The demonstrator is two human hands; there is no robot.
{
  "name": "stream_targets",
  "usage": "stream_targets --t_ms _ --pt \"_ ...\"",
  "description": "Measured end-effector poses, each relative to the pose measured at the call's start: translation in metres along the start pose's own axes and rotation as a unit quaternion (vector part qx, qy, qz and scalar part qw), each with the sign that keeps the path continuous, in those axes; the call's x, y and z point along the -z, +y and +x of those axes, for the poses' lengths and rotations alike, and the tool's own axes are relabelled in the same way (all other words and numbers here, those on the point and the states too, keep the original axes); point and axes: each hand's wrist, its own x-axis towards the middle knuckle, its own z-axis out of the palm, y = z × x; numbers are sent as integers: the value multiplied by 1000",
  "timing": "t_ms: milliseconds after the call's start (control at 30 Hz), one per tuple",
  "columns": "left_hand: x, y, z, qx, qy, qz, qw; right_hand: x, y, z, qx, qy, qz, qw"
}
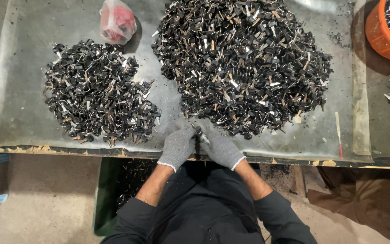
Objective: The person sorts small black metal components on a work table, picking items one at a time from a large pile and placing them into a separate pile on the left. They occasionally sweep stray pieces back into the piles while a second worker sorts at the far end of the table.
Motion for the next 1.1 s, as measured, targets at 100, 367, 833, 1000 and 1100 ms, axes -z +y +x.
stream_targets --t_ms 100,367,833,1000,1100 --pt "-2 -2 2 2 -15 -1 1000 -9 -9 0 -107 -30 -17 994" --pt "-5 -1 1 -29 -8 -22 999 -38 -17 5 -12 138 -143 980" --pt "8 1 0 28 10 -16 999 0 -18 -3 -30 24 -25 999" --pt "1 -4 2 -18 -21 -10 1000 -21 -26 0 -90 90 -41 991" --pt "-2 -3 2 -30 -10 -8 999 -33 -23 4 92 299 -40 949"
